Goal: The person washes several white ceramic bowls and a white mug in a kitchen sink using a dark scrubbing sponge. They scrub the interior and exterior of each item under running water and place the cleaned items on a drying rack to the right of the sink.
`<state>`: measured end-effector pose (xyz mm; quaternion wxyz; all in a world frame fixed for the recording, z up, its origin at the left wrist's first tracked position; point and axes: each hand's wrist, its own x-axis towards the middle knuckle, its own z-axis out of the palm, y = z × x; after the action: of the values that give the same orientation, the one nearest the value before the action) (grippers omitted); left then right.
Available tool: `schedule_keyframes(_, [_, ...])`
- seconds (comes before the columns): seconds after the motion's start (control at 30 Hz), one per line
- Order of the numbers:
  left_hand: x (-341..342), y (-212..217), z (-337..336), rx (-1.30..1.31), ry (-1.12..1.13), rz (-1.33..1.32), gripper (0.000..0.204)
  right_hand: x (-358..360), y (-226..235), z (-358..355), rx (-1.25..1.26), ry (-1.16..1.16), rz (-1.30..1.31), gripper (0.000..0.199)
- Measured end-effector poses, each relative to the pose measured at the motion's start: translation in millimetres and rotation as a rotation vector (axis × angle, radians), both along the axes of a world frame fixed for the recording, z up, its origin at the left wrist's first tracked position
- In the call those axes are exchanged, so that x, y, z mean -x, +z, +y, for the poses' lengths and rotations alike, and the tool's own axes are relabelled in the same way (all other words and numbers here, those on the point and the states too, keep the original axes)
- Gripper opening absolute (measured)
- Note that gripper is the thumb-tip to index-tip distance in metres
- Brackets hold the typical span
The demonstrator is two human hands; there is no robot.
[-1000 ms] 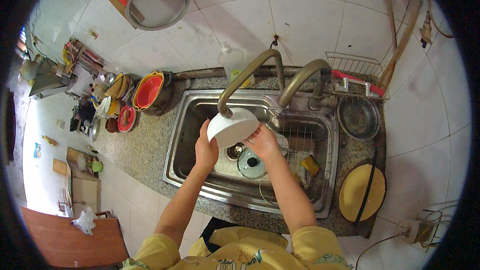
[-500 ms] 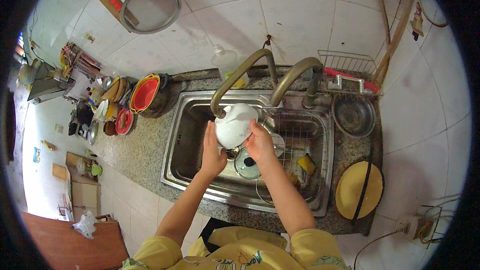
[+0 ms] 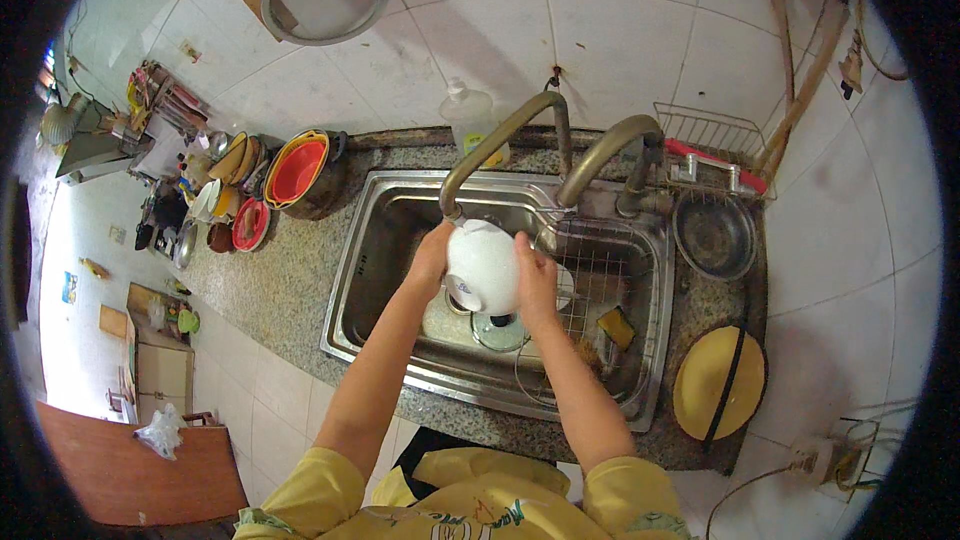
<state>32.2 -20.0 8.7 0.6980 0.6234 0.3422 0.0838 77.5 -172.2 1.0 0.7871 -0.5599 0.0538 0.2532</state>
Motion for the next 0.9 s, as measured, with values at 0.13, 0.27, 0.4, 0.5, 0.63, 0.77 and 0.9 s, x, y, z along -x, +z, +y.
schedule_keyframes(0.13, [43, -29, -11, 0.656, -0.025, -0.419, 0.054, -12, -8, 4, -0.453, -0.02, 0.256, 0.035])
schedule_keyframes(0.27, [74, -13, -20, 0.838, -0.087, -0.53, 0.051, -16, -26, 11, -0.586, -0.035, 0.504, 0.032])
schedule_keyframes(0.4, [64, 10, -29, 0.698, -0.155, -0.591, 0.046, 8, -44, 23, -0.79, -0.054, 0.595, 0.034])
schedule_keyframes(0.5, [56, 6, -38, 0.612, -0.117, -0.565, 0.038, 49, -38, 42, -0.767, -0.077, 0.657, 0.036])
schedule_keyframes(0.63, [66, 9, -28, 0.259, -0.218, -0.35, 0.027, 43, -69, 47, -0.729, 0.096, 0.712, 0.038])
schedule_keyframes(0.77, [82, 41, -34, -0.619, -0.529, -0.048, 0.014, -16, -37, 27, -0.494, 0.467, 0.604, 0.043])
schedule_keyframes(0.9, [95, 24, -42, -1.263, -0.699, -0.009, 0.014, -26, -16, 17, -0.019, 0.636, 0.318, 0.042])
